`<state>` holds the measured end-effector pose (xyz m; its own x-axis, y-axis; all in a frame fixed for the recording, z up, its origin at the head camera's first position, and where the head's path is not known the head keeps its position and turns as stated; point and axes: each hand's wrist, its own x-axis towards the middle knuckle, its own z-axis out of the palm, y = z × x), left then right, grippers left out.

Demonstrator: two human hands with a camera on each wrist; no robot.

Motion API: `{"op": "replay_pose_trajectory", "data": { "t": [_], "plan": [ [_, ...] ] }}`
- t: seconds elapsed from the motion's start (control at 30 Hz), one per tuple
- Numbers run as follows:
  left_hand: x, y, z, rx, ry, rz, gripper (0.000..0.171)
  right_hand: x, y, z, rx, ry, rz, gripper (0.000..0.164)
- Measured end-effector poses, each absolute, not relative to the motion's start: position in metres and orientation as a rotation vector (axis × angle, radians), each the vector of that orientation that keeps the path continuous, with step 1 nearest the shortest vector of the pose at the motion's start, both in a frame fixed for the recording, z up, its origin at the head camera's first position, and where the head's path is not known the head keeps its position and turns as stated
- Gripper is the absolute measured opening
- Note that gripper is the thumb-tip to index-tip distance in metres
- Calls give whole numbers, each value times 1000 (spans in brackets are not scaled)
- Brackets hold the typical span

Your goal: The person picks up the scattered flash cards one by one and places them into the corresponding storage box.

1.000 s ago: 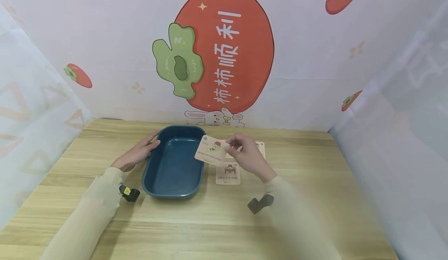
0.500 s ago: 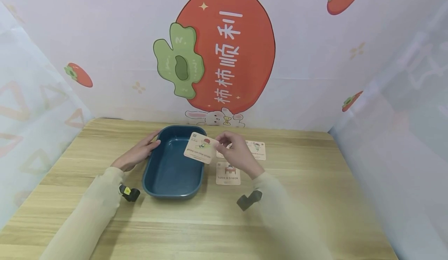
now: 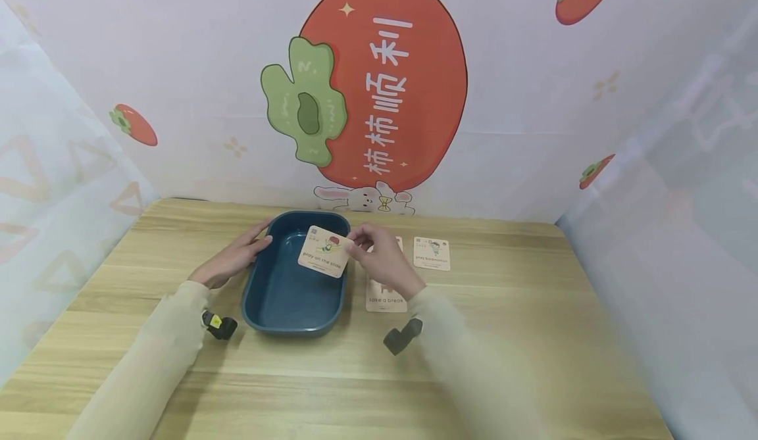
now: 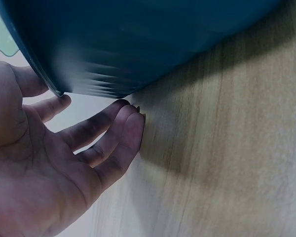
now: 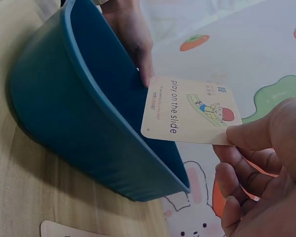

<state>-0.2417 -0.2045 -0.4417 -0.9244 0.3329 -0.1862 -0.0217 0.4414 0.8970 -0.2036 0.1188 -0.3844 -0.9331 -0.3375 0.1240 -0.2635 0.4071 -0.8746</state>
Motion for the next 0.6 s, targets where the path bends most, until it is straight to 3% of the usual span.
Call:
{"op": "replay_pose_trajectory", "data": {
  "t": [0.6],
  "plan": [
    [-240, -204, -440, 285, 2368, 1479, 62, -204, 114, -395, -522, 2555, -1538, 9]
  ]
}}
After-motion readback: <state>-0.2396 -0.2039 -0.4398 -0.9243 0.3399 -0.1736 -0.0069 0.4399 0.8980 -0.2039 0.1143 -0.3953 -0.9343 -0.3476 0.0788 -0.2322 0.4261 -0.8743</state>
